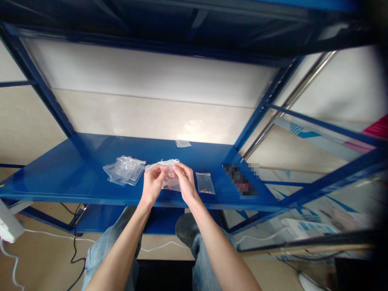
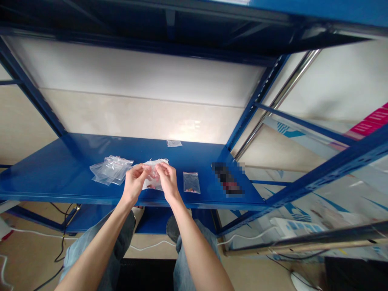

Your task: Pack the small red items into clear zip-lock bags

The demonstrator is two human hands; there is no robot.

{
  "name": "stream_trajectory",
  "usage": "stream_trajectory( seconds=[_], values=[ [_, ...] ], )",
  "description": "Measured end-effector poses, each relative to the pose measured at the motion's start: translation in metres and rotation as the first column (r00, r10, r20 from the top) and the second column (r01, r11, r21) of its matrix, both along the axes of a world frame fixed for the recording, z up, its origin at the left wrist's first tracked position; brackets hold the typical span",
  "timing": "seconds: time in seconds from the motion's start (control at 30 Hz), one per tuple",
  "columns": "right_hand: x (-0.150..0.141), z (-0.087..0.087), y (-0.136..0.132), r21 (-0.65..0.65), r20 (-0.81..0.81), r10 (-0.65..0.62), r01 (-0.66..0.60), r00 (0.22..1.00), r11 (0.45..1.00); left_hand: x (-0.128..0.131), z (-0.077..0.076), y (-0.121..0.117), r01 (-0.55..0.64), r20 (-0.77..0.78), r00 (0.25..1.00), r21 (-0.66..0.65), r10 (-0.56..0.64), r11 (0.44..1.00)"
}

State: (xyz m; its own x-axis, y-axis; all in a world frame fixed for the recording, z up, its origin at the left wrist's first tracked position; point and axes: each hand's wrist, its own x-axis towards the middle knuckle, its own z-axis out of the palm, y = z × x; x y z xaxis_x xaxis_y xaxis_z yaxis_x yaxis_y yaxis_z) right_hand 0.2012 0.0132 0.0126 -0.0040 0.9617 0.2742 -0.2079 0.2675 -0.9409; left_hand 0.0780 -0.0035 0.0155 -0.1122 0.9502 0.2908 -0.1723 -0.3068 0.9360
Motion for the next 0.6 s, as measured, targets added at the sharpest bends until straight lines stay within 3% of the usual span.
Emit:
stream_trajectory(
  seconds=[0.23,0.47,0.6],
  values=[
    [0.002,0.002,-0.006,0.028,0.083,0.006,-0.008,0.997,1.0,0.004,-0.001,-0.006,0.002,0.115,0.993,-0.013,-0.001,1.0],
    [0.012,0.01,-0.012,-0.013,0.124,0.182,-0.182,0.975,0.983,-0.003,0.001,-0.007,0.159,0.016,0.987,0.008,-0.159,0.987],
    [0.013,0.01,-0.014,-0.021,0.127,0.187,-0.186,0.974,0.982,-0.008,0.004,-0.01,0.105,-0.014,0.994,0.008,-0.104,0.994]
  ],
)
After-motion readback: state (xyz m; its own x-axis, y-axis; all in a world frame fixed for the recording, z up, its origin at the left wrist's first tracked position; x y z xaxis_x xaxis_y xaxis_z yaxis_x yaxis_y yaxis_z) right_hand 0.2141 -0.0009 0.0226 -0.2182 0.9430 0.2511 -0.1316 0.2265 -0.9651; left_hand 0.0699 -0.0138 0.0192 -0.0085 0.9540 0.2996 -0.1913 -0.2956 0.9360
